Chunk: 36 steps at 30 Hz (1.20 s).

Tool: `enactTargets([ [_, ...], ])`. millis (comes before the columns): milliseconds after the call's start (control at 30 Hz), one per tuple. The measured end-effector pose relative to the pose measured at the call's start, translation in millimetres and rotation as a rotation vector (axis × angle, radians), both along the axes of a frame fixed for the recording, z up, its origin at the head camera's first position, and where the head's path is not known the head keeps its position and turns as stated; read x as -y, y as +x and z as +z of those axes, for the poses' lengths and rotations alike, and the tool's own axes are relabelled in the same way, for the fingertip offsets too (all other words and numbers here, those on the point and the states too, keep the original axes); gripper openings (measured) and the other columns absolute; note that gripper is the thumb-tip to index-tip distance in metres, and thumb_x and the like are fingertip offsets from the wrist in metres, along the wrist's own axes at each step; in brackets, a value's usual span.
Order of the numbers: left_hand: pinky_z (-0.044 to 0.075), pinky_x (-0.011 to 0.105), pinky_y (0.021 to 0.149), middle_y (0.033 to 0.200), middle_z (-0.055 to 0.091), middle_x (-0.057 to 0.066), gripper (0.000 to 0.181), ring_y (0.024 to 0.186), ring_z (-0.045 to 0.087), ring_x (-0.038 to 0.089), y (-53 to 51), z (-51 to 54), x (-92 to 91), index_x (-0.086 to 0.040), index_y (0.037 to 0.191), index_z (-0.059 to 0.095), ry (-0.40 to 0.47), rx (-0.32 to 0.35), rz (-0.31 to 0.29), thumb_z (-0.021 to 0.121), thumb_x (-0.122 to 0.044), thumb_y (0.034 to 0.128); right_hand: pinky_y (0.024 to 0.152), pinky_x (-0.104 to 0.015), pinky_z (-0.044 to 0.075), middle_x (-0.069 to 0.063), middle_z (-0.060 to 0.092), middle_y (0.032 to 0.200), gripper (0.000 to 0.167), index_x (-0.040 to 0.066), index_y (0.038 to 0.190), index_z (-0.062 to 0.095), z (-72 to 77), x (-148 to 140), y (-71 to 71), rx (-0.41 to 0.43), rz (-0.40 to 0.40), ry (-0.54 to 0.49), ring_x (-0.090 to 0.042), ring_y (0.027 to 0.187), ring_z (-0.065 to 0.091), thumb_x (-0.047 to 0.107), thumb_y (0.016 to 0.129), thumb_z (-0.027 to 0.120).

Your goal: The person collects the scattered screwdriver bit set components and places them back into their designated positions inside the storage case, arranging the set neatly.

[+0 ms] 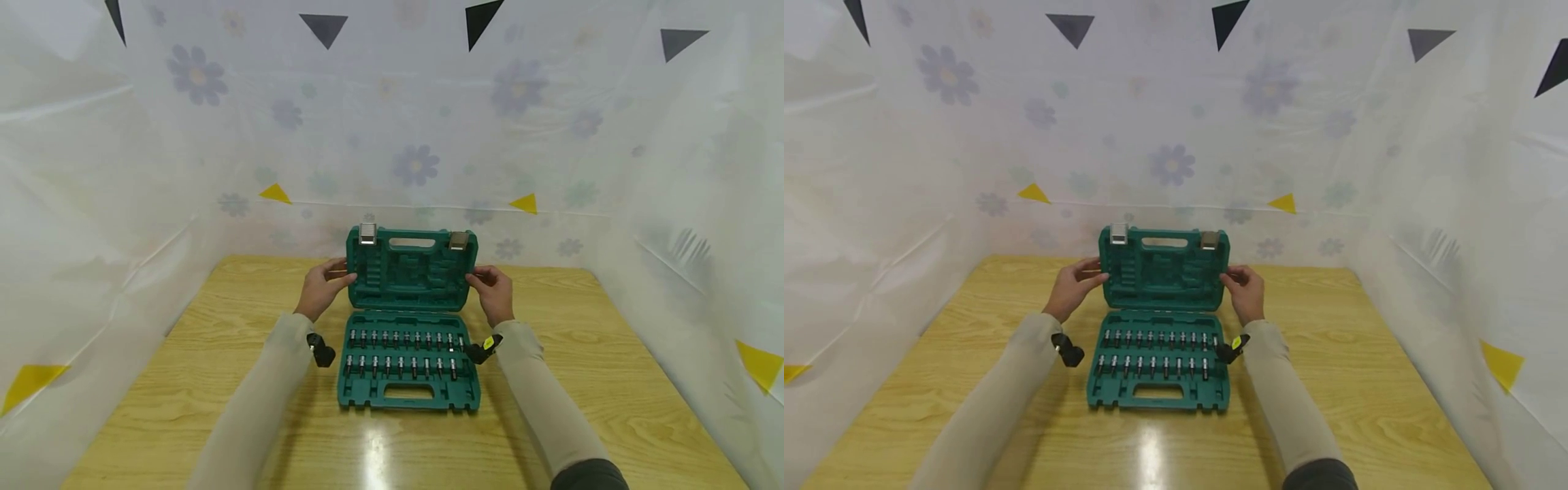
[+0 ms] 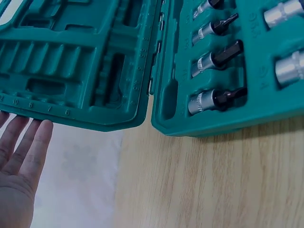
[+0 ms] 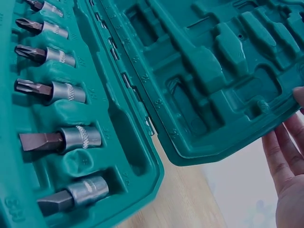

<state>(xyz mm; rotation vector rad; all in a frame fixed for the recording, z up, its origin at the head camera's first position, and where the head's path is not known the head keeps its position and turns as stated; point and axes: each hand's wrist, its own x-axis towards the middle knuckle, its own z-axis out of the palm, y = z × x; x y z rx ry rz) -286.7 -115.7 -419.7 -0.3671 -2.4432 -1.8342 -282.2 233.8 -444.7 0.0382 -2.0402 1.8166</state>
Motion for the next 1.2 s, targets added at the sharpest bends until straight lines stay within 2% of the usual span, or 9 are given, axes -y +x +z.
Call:
enactTargets([
  [67,0.045,0.050,0.098,0.134,0.055,0.016,0.054,0.123,0.052,0.033,-2.8,-4.9,0.6,-0.010,0.141,0.050,-0.002,-0.002,0.009,0.067,-0.026,0.0919,0.081,-0.023,0.052,-0.004,0.061,0.095,0.023,-0.011,0.106,0.062,3.7,0.4,4.1,0.012,0.002,0.000,-0.006,0.084,0.061,0.006,0.091,0.067],
  [233,0.047,0.049,0.096,0.131,0.057,0.014,0.055,0.121,0.054,0.031,-2.1,-6.9,0.9,-0.010,0.138,0.052,-0.010,-0.027,0.028,0.069,-0.029,0.0901,0.083,-0.027,0.053,-0.010,0.062,0.098,0.024,-0.014,0.106,0.061,19.4,4.5,19.4,0.031,0.015,0.012,-0.006,0.084,0.061,0.003,0.091,0.066],
  [367,0.047,0.048,0.095,0.129,0.058,0.014,0.054,0.120,0.055,0.030,0.0,-7.4,1.0,-0.010,0.136,0.054,-0.022,-0.044,0.039,0.070,-0.033,0.0895,0.082,-0.024,0.052,-0.004,0.061,0.094,0.023,-0.014,0.105,0.060,26.2,5.6,27.8,0.037,0.027,0.016,-0.007,0.084,0.060,0.003,0.091,0.066],
  [500,0.047,0.047,0.096,0.127,0.060,0.012,0.054,0.118,0.056,0.028,1.3,-7.7,0.4,-0.010,0.134,0.057,-0.033,-0.053,0.049,0.069,-0.037,0.0891,0.080,-0.020,0.051,0.002,0.062,0.092,0.022,-0.011,0.104,0.060,23.2,2.4,29.3,0.032,0.039,0.023,-0.007,0.085,0.060,0.006,0.091,0.066],
  [667,0.047,0.048,0.096,0.123,0.062,0.011,0.052,0.117,0.057,0.027,1.4,-8.0,0.2,-0.010,0.130,0.059,-0.037,-0.059,0.056,0.070,-0.039,0.0885,0.081,-0.023,0.051,-0.001,0.062,0.092,0.023,-0.013,0.104,0.060,21.6,0.0,31.4,0.011,0.043,0.026,-0.009,0.086,0.059,0.006,0.091,0.066],
  [833,0.047,0.048,0.095,0.121,0.063,0.011,0.050,0.115,0.058,0.027,1.7,-9.9,0.2,-0.009,0.127,0.061,-0.037,-0.072,0.054,0.070,-0.039,0.0880,0.079,-0.021,0.050,-0.003,0.062,0.094,0.024,-0.012,0.104,0.061,20.0,-1.2,33.7,0.014,0.037,0.045,-0.011,0.086,0.058,0.006,0.091,0.067],
  [1067,0.048,0.047,0.093,0.118,0.063,0.012,0.044,0.111,0.059,0.028,2.4,-13.0,0.3,-0.008,0.121,0.063,-0.023,-0.079,0.044,0.071,-0.036,0.0877,0.078,-0.020,0.050,0.003,0.064,0.092,0.021,0.000,0.097,0.065,-2.1,-10.7,22.9,-0.002,0.027,0.054,-0.012,0.088,0.060,0.018,0.089,0.072],
  [1200,0.049,0.048,0.092,0.118,0.063,0.011,0.040,0.111,0.059,0.028,5.7,-12.1,1.7,-0.010,0.119,0.064,-0.038,-0.086,0.042,0.071,-0.034,0.0882,0.079,-0.020,0.050,0.001,0.065,0.093,0.013,0.004,0.095,0.065,3.7,-6.9,29.9,0.001,0.039,0.039,-0.010,0.090,0.061,0.013,0.088,0.072],
])
